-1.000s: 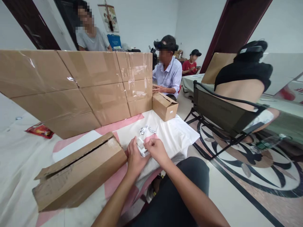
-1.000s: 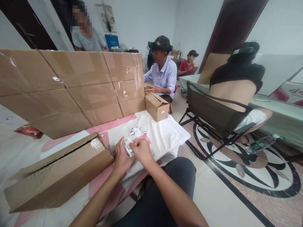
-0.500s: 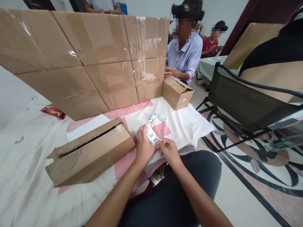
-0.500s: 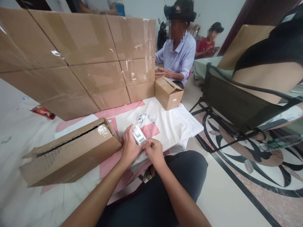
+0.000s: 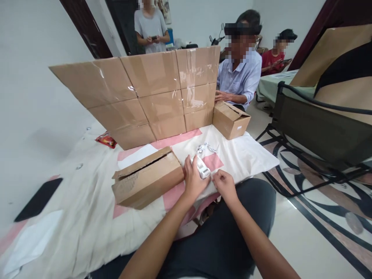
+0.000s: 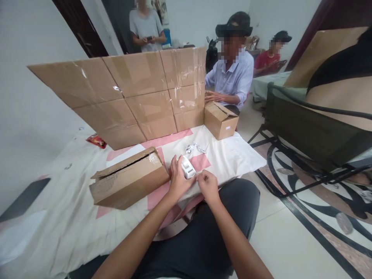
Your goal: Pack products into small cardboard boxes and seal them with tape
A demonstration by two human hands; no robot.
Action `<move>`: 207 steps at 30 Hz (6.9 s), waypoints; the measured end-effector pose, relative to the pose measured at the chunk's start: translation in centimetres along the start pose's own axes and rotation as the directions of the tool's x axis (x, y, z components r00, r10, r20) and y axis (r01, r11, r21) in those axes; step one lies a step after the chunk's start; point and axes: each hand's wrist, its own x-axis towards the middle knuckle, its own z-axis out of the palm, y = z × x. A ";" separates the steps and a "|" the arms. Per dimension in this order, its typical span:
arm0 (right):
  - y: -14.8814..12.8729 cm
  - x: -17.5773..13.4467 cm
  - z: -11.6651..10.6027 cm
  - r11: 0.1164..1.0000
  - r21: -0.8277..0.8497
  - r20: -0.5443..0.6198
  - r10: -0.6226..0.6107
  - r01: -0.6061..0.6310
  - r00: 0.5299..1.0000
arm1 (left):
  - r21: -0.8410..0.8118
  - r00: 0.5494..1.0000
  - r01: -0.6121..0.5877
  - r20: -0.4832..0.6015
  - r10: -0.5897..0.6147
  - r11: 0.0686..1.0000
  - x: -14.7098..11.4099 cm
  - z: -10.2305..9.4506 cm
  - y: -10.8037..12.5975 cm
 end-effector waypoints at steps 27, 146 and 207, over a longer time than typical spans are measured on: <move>-7.4 -8.4 5.4 0.847 -0.402 0.322 -0.226 0.349 0.919 | -0.412 0.999 0.023 -0.035 -0.041 0.911 -9.3 -18.2 0.0; -5.3 13.1 3.1 0.952 0.042 0.416 0.258 -0.302 0.872 | -0.382 0.990 0.101 -0.055 -0.131 0.919 5.8 -2.6 -1.9; -4.6 13.0 1.1 0.741 -0.371 0.428 -0.399 0.559 0.811 | -0.287 0.973 0.221 0.125 -0.192 0.932 10.4 -3.7 -0.6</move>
